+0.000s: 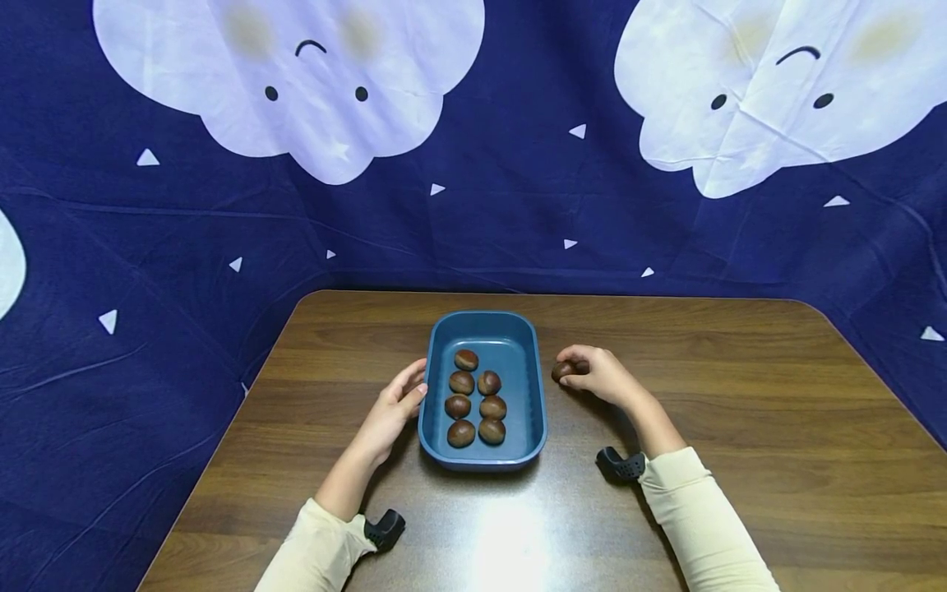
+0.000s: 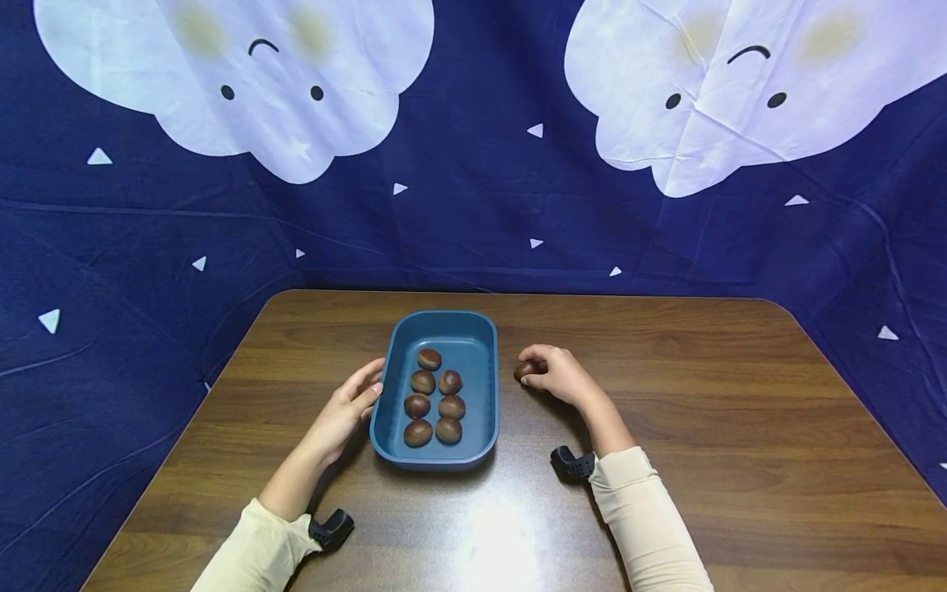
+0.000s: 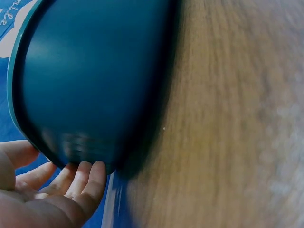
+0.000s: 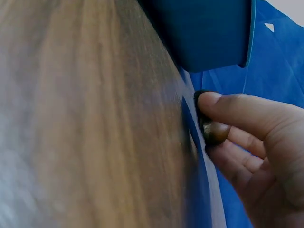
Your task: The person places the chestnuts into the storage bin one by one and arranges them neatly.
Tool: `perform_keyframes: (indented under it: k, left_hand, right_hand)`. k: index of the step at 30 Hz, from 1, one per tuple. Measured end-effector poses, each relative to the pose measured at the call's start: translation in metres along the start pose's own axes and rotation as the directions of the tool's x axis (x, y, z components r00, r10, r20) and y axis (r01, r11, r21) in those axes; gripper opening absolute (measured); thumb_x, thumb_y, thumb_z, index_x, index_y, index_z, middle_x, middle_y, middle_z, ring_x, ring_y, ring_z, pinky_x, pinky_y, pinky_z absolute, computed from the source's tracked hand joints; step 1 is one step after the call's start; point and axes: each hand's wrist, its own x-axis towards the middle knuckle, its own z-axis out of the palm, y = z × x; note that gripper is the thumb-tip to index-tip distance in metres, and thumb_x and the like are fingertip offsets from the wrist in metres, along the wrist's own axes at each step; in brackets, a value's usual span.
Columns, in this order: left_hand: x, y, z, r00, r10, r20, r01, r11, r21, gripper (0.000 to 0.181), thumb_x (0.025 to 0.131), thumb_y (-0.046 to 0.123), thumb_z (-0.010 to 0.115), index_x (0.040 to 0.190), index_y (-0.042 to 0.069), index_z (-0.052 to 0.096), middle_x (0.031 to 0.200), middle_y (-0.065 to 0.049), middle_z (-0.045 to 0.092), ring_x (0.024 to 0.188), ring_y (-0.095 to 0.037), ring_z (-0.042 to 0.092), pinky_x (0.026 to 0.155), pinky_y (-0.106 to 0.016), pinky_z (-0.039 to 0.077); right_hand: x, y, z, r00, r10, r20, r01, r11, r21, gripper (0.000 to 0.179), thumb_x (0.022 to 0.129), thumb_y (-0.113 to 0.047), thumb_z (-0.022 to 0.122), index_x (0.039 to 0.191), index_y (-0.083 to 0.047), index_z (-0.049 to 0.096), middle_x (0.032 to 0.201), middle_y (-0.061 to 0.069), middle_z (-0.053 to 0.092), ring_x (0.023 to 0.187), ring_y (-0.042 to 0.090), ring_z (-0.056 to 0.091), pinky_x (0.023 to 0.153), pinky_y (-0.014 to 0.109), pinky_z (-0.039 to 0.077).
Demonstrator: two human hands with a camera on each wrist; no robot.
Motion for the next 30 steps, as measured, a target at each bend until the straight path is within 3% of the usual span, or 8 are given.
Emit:
perform_keyframes:
  k: [7, 12, 19, 25, 30]
  left_hand:
    - [0.000, 0.001, 0.001, 1.000, 0.002, 0.003, -0.002, 1.000, -0.009, 0.044, 0.095, 0.011, 0.042, 0.138, 0.005, 0.030, 0.137, -0.020, 0.035, 0.123, -0.031, 0.035, 0.093, -0.048, 0.033]
    - [-0.001, 0.005, 0.002, 1.000, -0.011, 0.013, 0.011, 1.000, -0.010, 0.044, 0.096, 0.009, 0.041, 0.138, 0.003, 0.028, 0.137, -0.022, 0.033, 0.123, -0.033, 0.033, 0.093, -0.049, 0.032]
    - [0.000, 0.000, 0.000, 1.000, 0.009, 0.005, -0.009, 1.000, -0.021, 0.044, 0.095, 0.010, 0.043, 0.137, 0.005, 0.031, 0.136, -0.021, 0.035, 0.122, -0.032, 0.035, 0.093, -0.049, 0.033]
    - [0.000, 0.000, 0.000, 1.000, 0.009, -0.001, -0.009, 1.000, -0.018, 0.043, 0.095, 0.010, 0.043, 0.137, 0.006, 0.032, 0.136, -0.021, 0.035, 0.122, -0.032, 0.035, 0.092, -0.049, 0.033]
    - [0.000, -0.001, 0.000, 1.000, 0.003, -0.002, -0.003, 1.000, -0.011, 0.043, 0.095, 0.011, 0.043, 0.137, 0.006, 0.032, 0.136, -0.021, 0.035, 0.122, -0.033, 0.035, 0.092, -0.049, 0.033]
  right_hand:
    - [0.007, -0.012, -0.008, 0.998, -0.013, -0.059, 0.014, 0.999, 0.031, 0.027, 0.075, 0.001, 0.069, 0.100, 0.005, 0.059, 0.087, 0.010, 0.064, 0.087, 0.025, 0.060, 0.079, 0.037, 0.046]
    - [0.012, -0.038, -0.015, 0.995, -0.029, -0.094, 0.035, 0.998, 0.057, 0.027, 0.076, 0.004, 0.068, 0.101, 0.009, 0.058, 0.089, 0.017, 0.062, 0.089, 0.031, 0.058, 0.083, 0.042, 0.043]
    - [0.030, -0.052, -0.012, 0.990, -0.066, -0.123, 0.072, 0.996, 0.044, 0.028, 0.077, -0.002, 0.069, 0.103, 0.002, 0.060, 0.096, 0.012, 0.062, 0.095, 0.027, 0.057, 0.085, 0.039, 0.042]
    - [0.048, -0.064, 0.000, 0.993, -0.090, -0.082, 0.095, 0.994, 0.057, 0.030, 0.077, -0.003, 0.070, 0.105, 0.003, 0.060, 0.100, 0.012, 0.061, 0.096, 0.027, 0.057, 0.086, 0.038, 0.042]
    - [0.063, -0.072, 0.014, 0.996, -0.092, -0.005, 0.092, 0.996, -0.017, 0.033, 0.077, -0.005, 0.070, 0.108, 0.002, 0.059, 0.101, 0.009, 0.061, 0.095, 0.024, 0.058, 0.084, 0.037, 0.044]
